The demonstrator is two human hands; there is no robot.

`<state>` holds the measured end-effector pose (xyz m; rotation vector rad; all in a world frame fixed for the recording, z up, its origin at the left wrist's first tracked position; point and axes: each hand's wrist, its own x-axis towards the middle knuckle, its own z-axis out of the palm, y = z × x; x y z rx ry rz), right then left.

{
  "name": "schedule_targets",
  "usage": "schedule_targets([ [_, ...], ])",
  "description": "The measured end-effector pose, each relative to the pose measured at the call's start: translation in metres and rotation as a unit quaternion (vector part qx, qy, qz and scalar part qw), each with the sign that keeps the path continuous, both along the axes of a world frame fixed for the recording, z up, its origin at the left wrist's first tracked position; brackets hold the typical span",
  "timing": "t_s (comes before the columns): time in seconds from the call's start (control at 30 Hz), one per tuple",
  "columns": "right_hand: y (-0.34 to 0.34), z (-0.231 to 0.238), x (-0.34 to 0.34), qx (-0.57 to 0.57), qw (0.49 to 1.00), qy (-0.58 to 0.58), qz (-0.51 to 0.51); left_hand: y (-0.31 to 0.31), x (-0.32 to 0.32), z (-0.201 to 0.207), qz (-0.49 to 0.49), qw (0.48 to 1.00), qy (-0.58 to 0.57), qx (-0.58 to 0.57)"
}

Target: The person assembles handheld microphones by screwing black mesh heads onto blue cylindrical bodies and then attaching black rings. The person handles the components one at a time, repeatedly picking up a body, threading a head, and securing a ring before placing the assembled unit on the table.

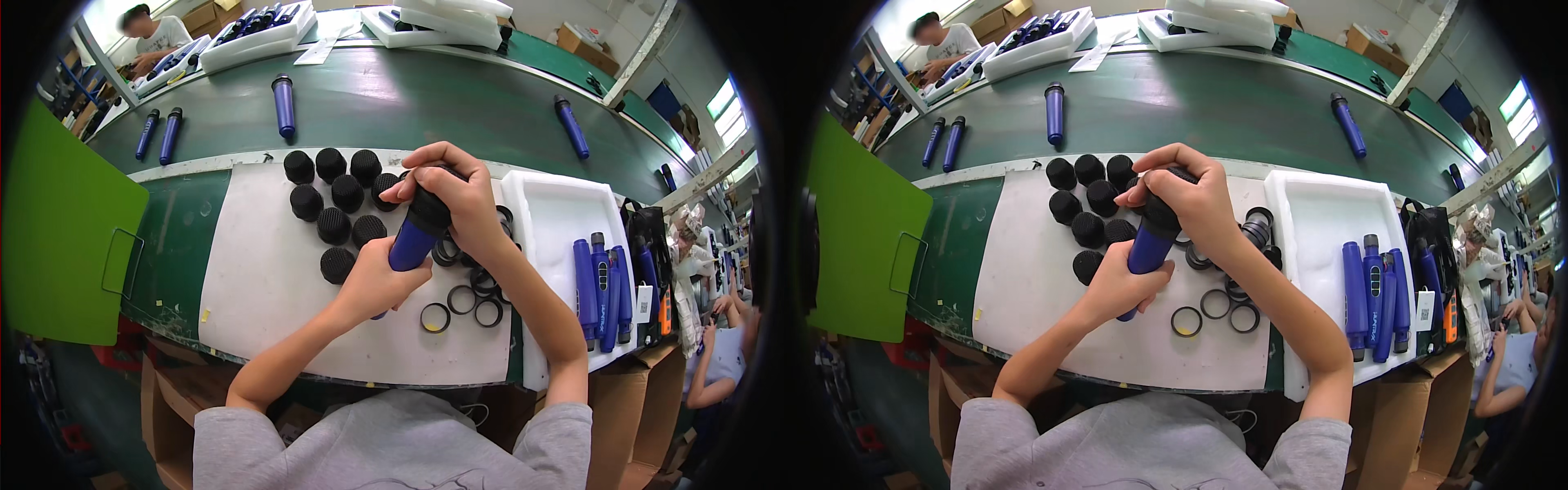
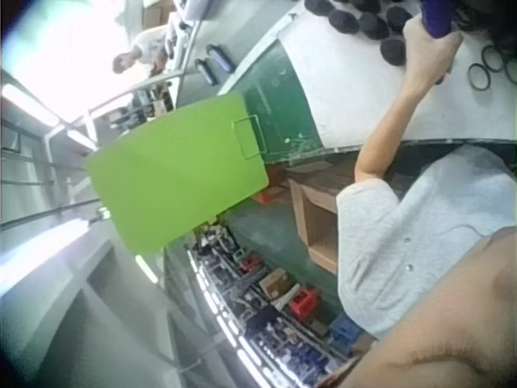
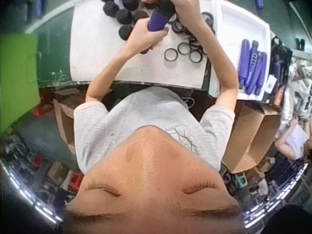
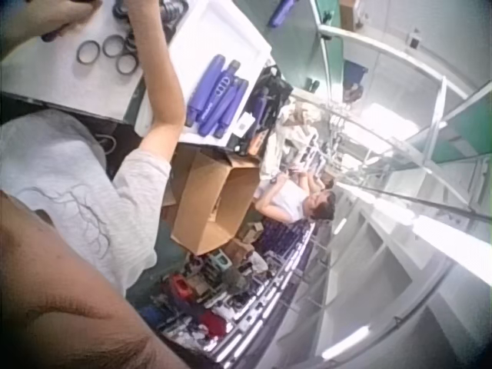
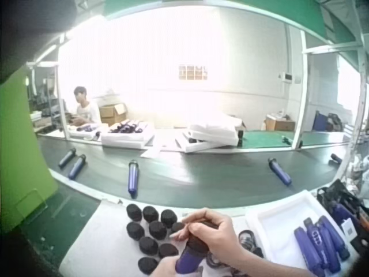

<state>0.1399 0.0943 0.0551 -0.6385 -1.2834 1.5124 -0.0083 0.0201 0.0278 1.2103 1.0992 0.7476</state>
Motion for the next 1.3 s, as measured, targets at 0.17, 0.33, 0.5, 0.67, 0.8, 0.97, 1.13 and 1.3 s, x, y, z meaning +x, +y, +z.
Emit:
schedule_targets([
  [0.17,0.003,-0.002,0.001,-0.038,0.998,-0.043,-0.014,0.0,0.002,-0.003,0.037,0.998,0.039,0.024],
  [0.33,0.017,0.015,0.019,-0.028,0.989,0.006,0.142,0.005,-0.006,-0.003,-0.011,0.997,-0.063,-0.042],
  [0.5,0.028,0.008,0.032,0.027,0.972,0.006,0.234,0.006,-0.007,-0.007,-0.039,0.988,-0.129,-0.079],
  [0.67,0.026,0.011,0.033,0.016,0.98,-0.037,0.196,0.006,-0.006,-0.008,-0.017,0.993,-0.104,-0.047],
  [0.8,0.024,0.01,0.028,-0.037,0.984,-0.01,0.174,0.006,-0.004,-0.008,-0.009,0.995,-0.091,-0.05],
  [0.97,0.007,0.01,0.011,-0.032,0.996,0.004,0.079,0.006,-0.006,-0.009,-0.042,0.995,-0.08,-0.041],
  [1.13,0.006,0.014,0.015,0.03,0.994,0.015,0.108,0.005,-0.009,-0.007,-0.077,0.99,-0.102,-0.06],
  [1.3,0.01,0.009,0.015,0.043,0.991,0.033,0.119,0.005,-0.011,-0.005,-0.107,0.982,-0.133,-0.086],
])
